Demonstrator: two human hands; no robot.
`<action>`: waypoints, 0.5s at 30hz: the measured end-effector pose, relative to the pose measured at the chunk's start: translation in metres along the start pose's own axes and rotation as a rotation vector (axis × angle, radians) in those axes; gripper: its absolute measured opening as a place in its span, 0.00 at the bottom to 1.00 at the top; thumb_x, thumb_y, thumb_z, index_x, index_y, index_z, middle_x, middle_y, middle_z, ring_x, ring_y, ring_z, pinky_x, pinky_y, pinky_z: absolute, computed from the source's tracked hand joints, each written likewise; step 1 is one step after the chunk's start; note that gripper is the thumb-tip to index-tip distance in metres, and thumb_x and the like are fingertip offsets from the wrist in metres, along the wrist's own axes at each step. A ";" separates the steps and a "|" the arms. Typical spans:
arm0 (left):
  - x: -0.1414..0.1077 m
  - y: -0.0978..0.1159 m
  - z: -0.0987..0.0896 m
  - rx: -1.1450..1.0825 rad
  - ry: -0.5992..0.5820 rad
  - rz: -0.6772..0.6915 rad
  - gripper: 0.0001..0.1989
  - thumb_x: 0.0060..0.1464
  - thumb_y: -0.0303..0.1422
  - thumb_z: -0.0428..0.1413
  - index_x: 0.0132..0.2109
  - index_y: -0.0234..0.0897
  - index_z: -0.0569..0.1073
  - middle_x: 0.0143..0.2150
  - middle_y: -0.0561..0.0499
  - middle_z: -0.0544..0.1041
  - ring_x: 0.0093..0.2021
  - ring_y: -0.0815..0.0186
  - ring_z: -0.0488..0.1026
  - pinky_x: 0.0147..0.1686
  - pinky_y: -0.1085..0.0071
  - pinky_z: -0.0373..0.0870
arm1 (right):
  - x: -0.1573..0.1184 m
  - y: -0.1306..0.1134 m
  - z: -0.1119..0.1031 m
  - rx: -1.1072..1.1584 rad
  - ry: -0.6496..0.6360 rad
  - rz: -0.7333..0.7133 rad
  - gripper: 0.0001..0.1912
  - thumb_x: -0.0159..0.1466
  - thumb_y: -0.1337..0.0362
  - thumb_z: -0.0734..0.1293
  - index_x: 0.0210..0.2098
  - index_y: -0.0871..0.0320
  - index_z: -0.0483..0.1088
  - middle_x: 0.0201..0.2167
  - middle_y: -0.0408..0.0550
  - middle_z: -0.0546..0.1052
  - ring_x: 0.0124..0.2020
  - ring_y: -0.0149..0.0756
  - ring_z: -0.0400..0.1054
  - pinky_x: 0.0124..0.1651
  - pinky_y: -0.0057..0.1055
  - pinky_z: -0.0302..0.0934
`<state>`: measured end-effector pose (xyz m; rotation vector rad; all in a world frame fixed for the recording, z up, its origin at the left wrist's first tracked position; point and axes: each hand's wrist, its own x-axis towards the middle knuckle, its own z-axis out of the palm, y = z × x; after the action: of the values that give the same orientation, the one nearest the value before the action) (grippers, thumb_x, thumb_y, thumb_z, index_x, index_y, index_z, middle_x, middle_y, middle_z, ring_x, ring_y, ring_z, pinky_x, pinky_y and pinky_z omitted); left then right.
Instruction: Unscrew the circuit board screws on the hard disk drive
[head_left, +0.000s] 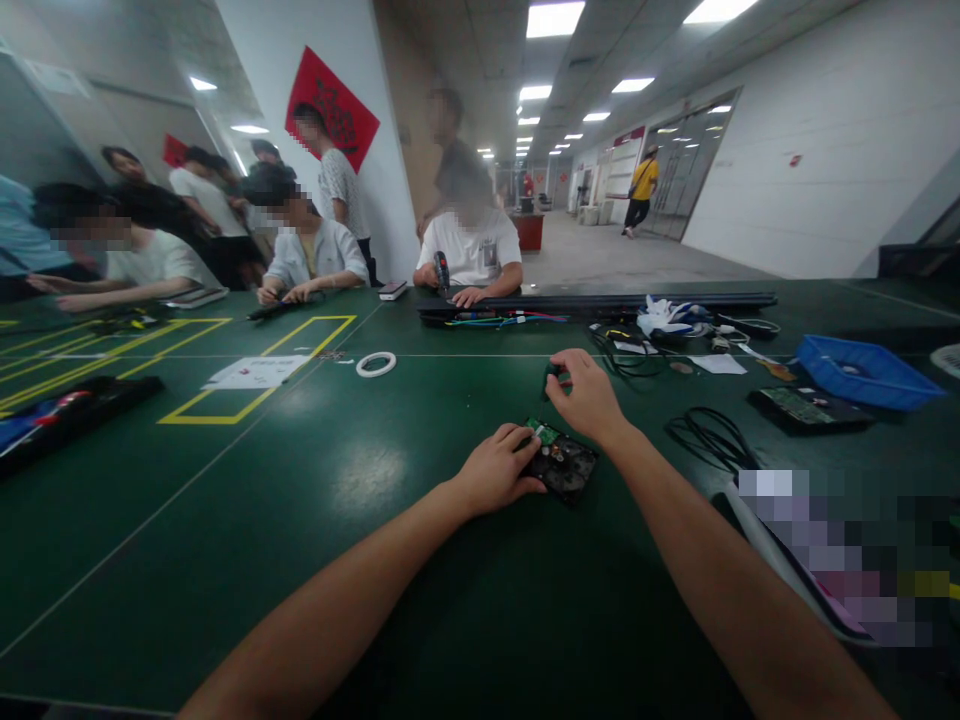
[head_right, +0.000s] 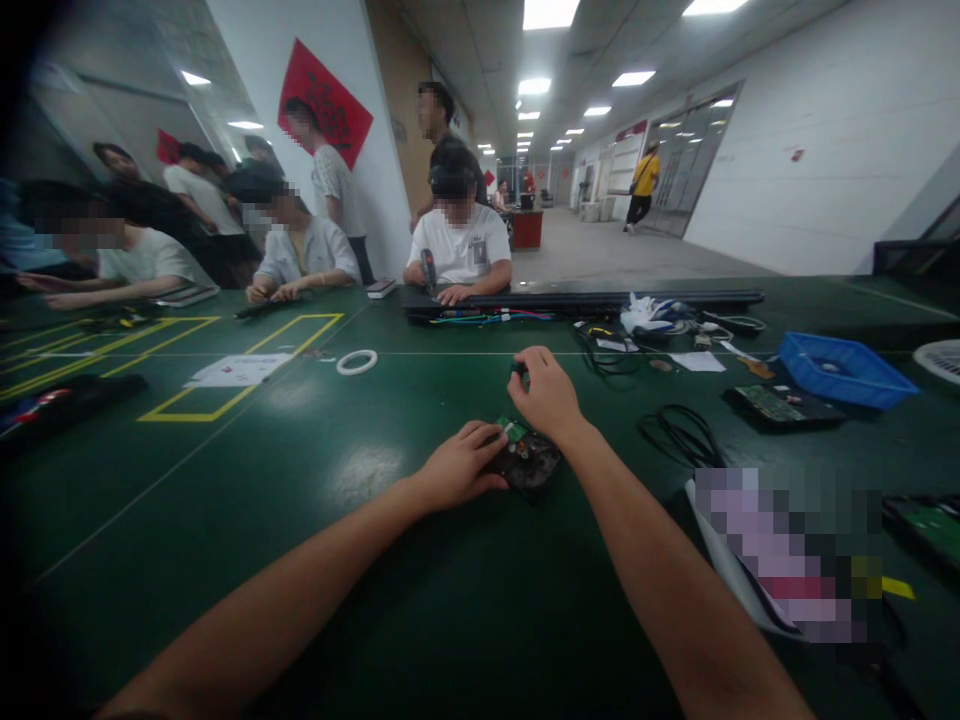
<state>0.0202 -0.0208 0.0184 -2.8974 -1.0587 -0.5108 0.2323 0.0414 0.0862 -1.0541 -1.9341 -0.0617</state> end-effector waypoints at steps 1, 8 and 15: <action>0.000 0.000 0.000 0.002 0.000 0.001 0.38 0.63 0.57 0.54 0.69 0.33 0.65 0.65 0.36 0.67 0.66 0.45 0.61 0.63 0.50 0.67 | 0.000 0.001 0.000 0.000 0.005 0.006 0.11 0.65 0.66 0.65 0.47 0.55 0.67 0.48 0.57 0.73 0.48 0.49 0.70 0.48 0.46 0.70; -0.001 0.000 -0.002 -0.010 0.005 0.005 0.37 0.63 0.56 0.54 0.68 0.33 0.65 0.65 0.36 0.67 0.67 0.45 0.60 0.63 0.50 0.67 | 0.000 0.001 -0.001 -0.023 -0.003 0.053 0.11 0.66 0.60 0.66 0.46 0.55 0.67 0.44 0.55 0.75 0.43 0.47 0.72 0.46 0.44 0.69; -0.001 0.001 -0.003 -0.018 -0.001 0.001 0.37 0.64 0.56 0.54 0.69 0.34 0.64 0.65 0.36 0.67 0.67 0.46 0.60 0.63 0.49 0.67 | 0.000 0.000 0.002 -0.020 -0.005 0.095 0.11 0.65 0.61 0.66 0.47 0.56 0.66 0.44 0.56 0.77 0.41 0.46 0.73 0.43 0.40 0.67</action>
<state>0.0192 -0.0222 0.0213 -2.9142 -1.0578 -0.5216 0.2314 0.0424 0.0853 -1.1591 -1.8883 -0.0257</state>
